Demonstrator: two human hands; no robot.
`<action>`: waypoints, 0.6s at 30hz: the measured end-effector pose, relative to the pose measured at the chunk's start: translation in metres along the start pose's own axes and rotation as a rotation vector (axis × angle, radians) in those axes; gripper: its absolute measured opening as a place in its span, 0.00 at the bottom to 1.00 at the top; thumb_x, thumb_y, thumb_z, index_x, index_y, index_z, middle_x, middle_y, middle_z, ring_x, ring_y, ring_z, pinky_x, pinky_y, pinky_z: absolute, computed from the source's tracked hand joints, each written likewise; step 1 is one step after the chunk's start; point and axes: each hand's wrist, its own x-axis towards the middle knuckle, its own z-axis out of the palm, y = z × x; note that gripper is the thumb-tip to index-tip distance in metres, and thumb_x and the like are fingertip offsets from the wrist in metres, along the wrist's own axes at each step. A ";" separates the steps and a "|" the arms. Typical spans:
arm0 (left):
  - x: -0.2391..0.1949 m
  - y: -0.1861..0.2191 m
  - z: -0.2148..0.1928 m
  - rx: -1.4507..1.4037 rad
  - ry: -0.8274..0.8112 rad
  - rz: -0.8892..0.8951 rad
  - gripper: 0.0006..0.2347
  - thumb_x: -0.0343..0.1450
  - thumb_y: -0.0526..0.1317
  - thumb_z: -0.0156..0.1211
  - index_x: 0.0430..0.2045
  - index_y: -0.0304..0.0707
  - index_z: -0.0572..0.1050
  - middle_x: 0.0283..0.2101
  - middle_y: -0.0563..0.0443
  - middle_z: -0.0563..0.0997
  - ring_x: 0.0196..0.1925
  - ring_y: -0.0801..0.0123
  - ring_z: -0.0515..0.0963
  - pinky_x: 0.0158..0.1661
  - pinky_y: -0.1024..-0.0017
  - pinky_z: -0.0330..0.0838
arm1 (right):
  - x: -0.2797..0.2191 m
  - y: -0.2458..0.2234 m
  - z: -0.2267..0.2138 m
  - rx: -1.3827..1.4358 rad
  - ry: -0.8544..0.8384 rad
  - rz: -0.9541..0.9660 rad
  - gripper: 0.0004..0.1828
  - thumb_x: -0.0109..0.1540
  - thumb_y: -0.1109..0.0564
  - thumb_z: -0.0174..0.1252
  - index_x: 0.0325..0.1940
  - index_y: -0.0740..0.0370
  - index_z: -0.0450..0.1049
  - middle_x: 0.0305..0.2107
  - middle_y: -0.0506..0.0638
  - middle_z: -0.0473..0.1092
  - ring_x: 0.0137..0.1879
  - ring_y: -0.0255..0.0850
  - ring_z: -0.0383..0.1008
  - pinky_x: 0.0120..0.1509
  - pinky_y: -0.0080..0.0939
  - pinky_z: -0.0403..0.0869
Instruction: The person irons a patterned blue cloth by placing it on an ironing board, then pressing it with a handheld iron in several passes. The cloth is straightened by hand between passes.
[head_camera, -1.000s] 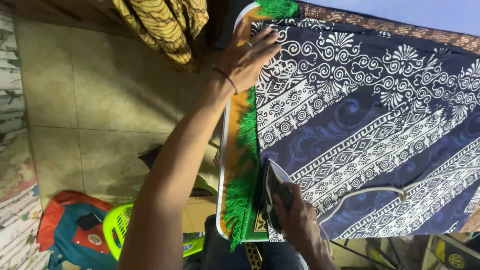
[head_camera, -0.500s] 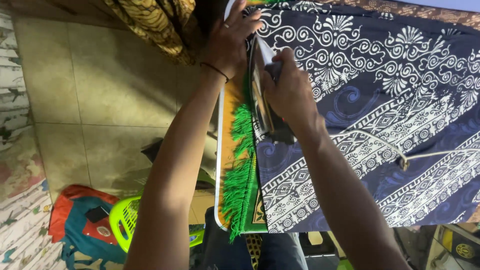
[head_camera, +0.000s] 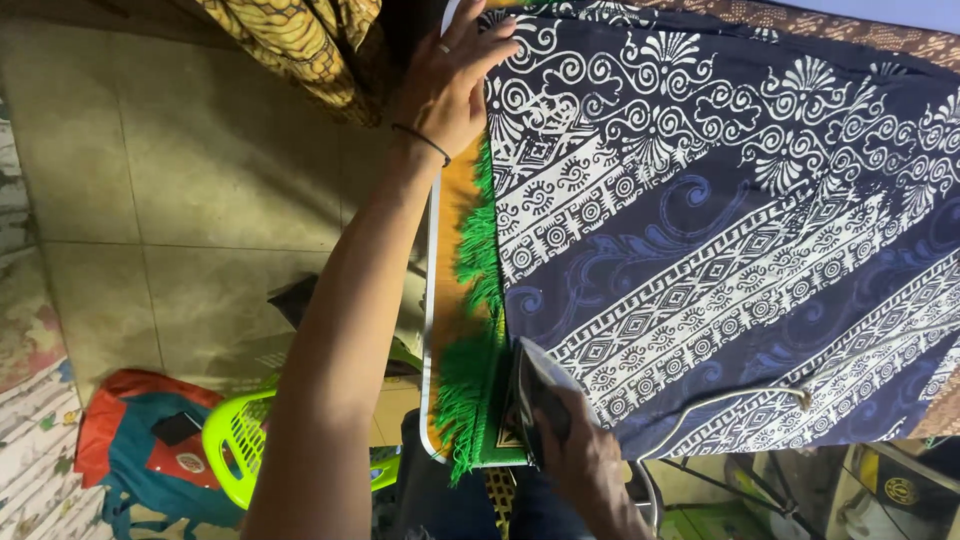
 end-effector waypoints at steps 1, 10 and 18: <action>0.000 -0.001 0.001 0.001 0.002 0.000 0.20 0.71 0.22 0.56 0.56 0.42 0.78 0.67 0.57 0.76 0.78 0.62 0.59 0.69 0.57 0.60 | 0.017 -0.014 -0.008 0.000 0.001 -0.002 0.18 0.61 0.45 0.61 0.53 0.50 0.70 0.23 0.61 0.79 0.30 0.62 0.81 0.32 0.57 0.79; -0.004 0.006 0.000 0.191 0.177 -0.044 0.15 0.73 0.32 0.61 0.55 0.41 0.80 0.68 0.38 0.69 0.70 0.44 0.65 0.67 0.49 0.59 | 0.200 -0.137 -0.081 0.074 0.193 -0.243 0.21 0.66 0.47 0.59 0.56 0.60 0.66 0.30 0.65 0.78 0.36 0.63 0.81 0.39 0.58 0.78; -0.003 0.010 0.002 -0.062 0.207 -0.307 0.11 0.79 0.38 0.58 0.55 0.52 0.82 0.60 0.43 0.77 0.58 0.49 0.81 0.55 0.61 0.79 | 0.199 -0.133 -0.078 0.197 0.067 -0.372 0.15 0.70 0.52 0.53 0.56 0.62 0.63 0.30 0.67 0.77 0.33 0.58 0.83 0.32 0.53 0.82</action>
